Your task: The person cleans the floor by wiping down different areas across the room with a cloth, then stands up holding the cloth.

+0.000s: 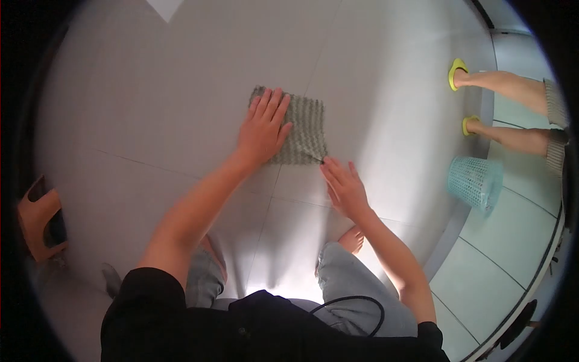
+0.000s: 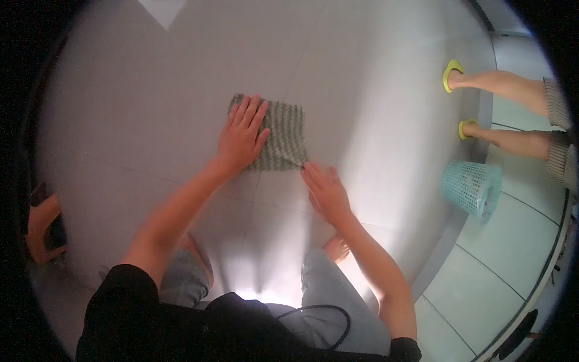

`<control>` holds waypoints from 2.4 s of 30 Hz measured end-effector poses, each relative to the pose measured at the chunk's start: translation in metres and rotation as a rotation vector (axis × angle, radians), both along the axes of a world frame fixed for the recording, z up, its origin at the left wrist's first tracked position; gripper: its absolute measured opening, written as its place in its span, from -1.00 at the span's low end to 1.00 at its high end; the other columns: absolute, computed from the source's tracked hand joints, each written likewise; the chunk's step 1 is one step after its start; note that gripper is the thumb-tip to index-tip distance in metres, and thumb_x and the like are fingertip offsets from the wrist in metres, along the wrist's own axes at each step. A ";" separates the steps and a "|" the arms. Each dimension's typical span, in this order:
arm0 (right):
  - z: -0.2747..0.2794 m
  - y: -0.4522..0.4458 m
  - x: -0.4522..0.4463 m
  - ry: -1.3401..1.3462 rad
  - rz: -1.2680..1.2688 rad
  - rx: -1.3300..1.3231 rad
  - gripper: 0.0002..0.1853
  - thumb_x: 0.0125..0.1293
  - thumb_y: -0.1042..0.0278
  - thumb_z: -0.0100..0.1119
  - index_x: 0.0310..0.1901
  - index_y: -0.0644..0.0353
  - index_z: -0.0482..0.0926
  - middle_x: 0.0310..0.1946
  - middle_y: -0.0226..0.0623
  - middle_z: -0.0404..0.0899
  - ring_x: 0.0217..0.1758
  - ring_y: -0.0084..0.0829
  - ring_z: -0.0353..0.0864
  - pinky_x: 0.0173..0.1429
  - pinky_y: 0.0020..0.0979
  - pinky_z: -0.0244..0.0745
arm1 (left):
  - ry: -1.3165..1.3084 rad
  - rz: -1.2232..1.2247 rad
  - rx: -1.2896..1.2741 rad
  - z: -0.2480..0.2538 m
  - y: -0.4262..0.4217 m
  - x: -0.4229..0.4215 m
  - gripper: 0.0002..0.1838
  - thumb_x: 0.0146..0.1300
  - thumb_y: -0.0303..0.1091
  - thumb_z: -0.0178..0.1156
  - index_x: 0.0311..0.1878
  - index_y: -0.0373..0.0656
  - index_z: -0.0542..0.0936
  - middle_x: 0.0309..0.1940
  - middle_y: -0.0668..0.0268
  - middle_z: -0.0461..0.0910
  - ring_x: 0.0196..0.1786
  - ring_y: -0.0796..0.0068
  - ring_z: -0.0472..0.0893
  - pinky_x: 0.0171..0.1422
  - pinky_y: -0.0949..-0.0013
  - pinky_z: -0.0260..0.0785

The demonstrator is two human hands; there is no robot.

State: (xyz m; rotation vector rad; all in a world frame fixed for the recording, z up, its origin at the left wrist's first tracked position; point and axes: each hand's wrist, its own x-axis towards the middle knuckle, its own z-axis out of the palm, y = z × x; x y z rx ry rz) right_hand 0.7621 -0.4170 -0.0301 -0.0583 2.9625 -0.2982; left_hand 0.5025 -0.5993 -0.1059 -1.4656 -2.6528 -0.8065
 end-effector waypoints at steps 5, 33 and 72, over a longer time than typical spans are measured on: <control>-0.015 0.004 -0.020 0.076 -0.126 -0.161 -0.33 0.30 0.48 0.37 0.49 0.19 0.53 0.60 -0.13 0.46 0.66 -0.09 0.43 0.74 0.17 0.28 | -0.004 -0.010 -0.067 0.003 0.005 0.007 -0.22 0.66 -0.01 0.14 0.77 -0.19 0.22 0.80 -0.02 0.11 0.84 -0.07 0.09 0.87 -0.14 -0.04; -0.056 -0.033 -0.161 0.472 -0.261 -0.306 -0.35 0.40 0.42 0.27 0.53 0.34 0.48 0.59 0.03 0.44 0.72 0.03 0.35 0.79 0.07 0.22 | -0.045 0.063 -0.134 0.019 -0.004 0.016 -0.16 0.59 -0.18 0.18 0.74 -0.44 0.12 0.78 -0.20 0.07 0.85 -0.18 -0.01 0.90 -0.20 -0.18; -0.040 -0.014 0.222 0.284 -1.688 -0.047 -0.31 0.60 0.20 0.00 0.67 0.32 0.30 0.74 0.06 0.21 0.83 0.05 0.14 0.85 0.10 0.02 | 0.066 -1.198 -0.221 0.019 0.200 0.328 -0.35 0.67 -0.15 -0.02 0.65 -0.37 0.40 0.73 -0.10 0.27 0.79 -0.11 0.22 0.84 -0.18 0.04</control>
